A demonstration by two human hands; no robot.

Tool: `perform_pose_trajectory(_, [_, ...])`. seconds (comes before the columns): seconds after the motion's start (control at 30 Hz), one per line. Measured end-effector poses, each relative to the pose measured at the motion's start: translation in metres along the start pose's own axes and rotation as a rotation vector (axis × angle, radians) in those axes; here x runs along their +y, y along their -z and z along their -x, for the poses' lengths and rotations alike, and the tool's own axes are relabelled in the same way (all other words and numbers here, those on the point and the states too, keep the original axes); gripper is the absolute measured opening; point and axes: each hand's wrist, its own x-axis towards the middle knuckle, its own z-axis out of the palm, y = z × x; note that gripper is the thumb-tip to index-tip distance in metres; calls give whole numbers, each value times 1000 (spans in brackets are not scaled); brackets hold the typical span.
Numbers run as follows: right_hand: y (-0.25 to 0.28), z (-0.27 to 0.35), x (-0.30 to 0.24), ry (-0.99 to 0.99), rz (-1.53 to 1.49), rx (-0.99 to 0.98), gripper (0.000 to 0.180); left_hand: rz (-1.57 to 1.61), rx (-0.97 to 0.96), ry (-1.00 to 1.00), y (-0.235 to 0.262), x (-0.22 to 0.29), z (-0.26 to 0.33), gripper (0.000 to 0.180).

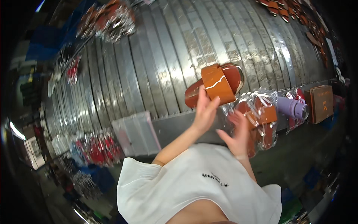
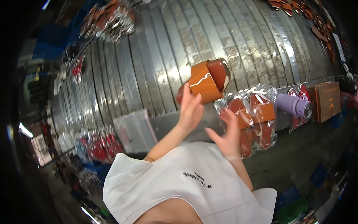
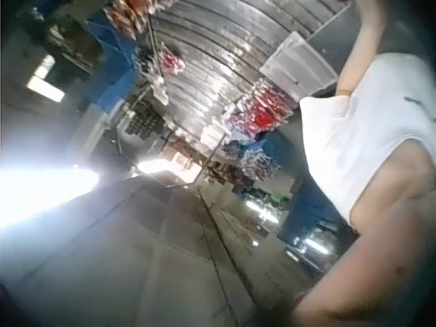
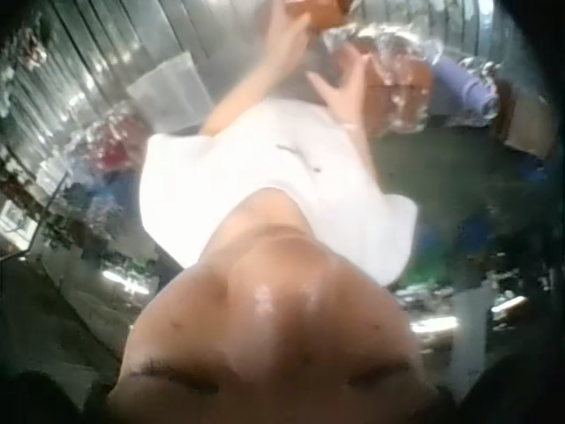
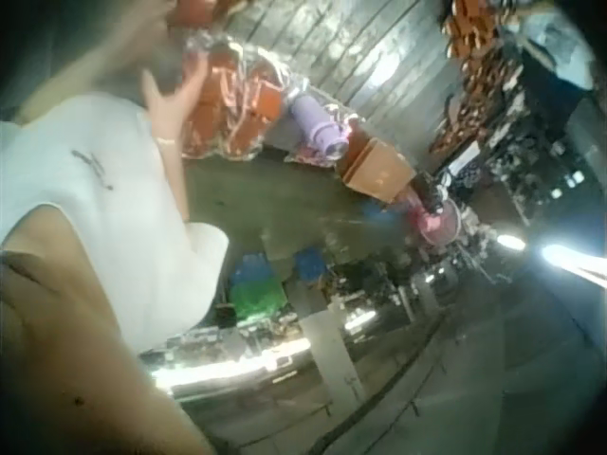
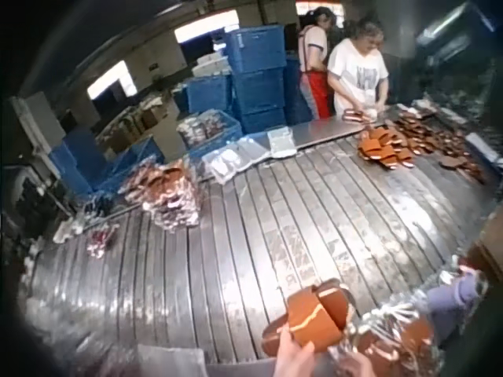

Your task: The person repeatedly picks up pairs of brown leather sandals from a metal slatted table, places them into clear plastic bags, and sets the packaged items aside. The process is continuous and repetitive, involving handling the footwear and packaging materials by hand.

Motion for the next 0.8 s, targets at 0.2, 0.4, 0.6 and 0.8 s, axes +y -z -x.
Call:
perform_pose_trajectory(0.2, [-63,60,122,-605,-481,-447,28,-565,116,271,83,-22,105,58])
perform_pose_trajectory(0.4, [-70,58,186,-556,44,-339,25,-1459,718,59,239,-37,128,74])
perform_pose_trajectory(0.6, [-125,60,166,124,318,-544,31,-948,920,-211,254,-17,154,37])
perform_pose_trajectory(0.8, [-177,40,203,-248,105,-900,46,-1108,1303,156,307,-63,129,61])
